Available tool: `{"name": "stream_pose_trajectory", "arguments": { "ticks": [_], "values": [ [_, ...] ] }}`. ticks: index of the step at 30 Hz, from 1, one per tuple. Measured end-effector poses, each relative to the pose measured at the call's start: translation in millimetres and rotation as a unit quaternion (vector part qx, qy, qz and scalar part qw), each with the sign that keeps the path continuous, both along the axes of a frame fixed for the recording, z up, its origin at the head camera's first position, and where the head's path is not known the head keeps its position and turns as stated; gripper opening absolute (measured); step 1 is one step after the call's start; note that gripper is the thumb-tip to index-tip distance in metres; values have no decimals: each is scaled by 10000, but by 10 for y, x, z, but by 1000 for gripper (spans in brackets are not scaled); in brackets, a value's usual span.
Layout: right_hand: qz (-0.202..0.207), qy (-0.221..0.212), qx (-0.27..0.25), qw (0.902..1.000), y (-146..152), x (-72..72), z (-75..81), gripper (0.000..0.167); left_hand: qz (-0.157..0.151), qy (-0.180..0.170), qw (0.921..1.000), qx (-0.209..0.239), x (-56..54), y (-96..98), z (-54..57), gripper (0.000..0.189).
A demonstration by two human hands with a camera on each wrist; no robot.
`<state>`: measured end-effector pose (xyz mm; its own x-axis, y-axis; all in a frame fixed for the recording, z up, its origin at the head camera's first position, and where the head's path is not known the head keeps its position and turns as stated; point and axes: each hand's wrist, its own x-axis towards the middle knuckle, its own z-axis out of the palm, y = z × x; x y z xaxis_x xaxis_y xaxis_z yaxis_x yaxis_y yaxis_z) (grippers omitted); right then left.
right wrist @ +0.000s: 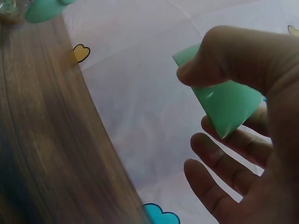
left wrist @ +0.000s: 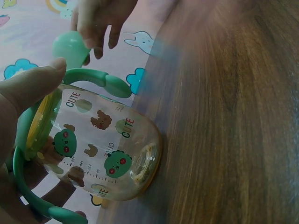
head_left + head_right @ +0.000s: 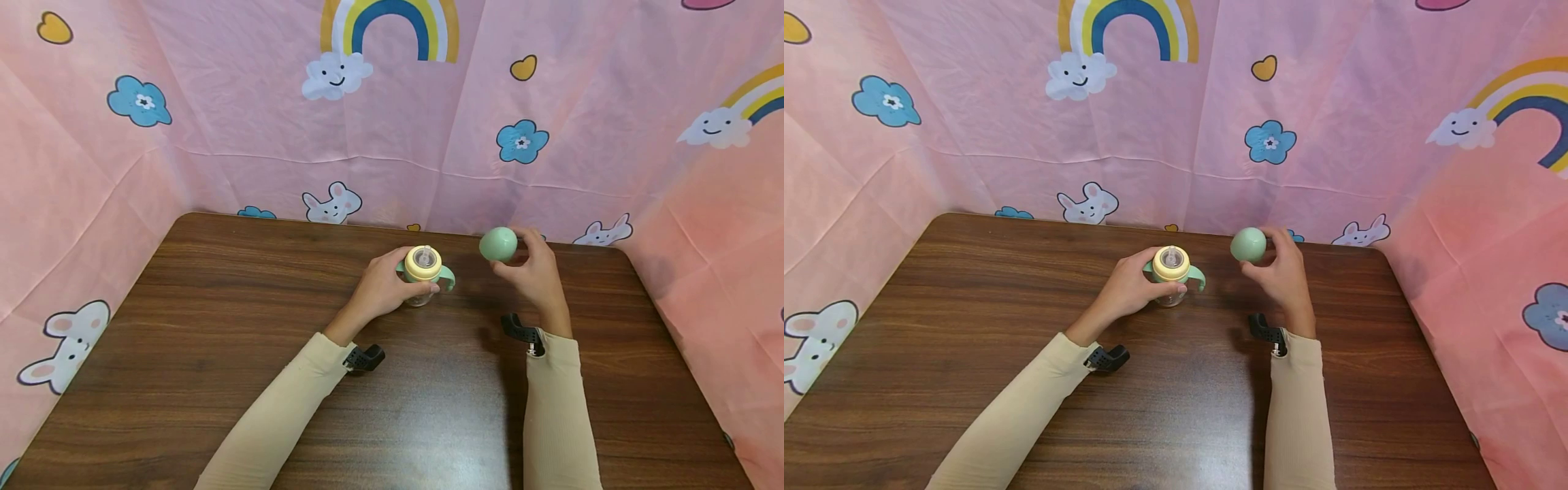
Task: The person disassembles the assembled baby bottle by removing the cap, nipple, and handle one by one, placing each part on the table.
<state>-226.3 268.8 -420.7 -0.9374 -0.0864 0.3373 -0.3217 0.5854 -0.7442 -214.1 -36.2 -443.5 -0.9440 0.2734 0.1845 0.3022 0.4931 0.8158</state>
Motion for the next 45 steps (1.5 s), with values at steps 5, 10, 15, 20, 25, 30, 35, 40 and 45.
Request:
{"name": "stream_pose_trajectory", "arguments": {
  "ticks": [5, 10, 15, 20, 25, 30, 35, 40, 45],
  "values": [
    [-33, -234, 98, 9997, 31, -27, -64, 64, -10, -13, 10000, 15, 4, 1, 5, 73],
    [-60, -480, 254, 9985, 41, -27, -98, 66, 0, -8, 10000, 18, 5, 2, 5, 75],
    [-32, -634, 287, 9976, 61, -23, -129, 68, 9, -9, 10000, 12, 5, 1, 4, 76],
    [-70, -681, 336, 9971, 80, -42, -179, 67, 11, 21, 10000, -6, 0, 3, -3, 76],
    [-85, -821, 435, 9956, 101, -46, -213, 69, 17, 14, 10000, -13, -1, 3, -1, 77],
    [-72, -964, 542, 9938, 121, -54, -241, 70, 21, 0, 10000, -2, -1, 3, 3, 78],
    [-109, -1053, 635, 9924, 142, -64, -267, 70, 29, -3, 10000, -7, 0, 3, 2, 78],
    [-142, -1192, 760, 9899, 164, -70, -288, 71, 40, -20, 10000, 1, 0, 1, 1, 78],
    [-179, -1274, 841, 9881, 176, -79, -314, 71, 37, -45, 10000, 27, 2, -1, 0, 78]
  ]
}}
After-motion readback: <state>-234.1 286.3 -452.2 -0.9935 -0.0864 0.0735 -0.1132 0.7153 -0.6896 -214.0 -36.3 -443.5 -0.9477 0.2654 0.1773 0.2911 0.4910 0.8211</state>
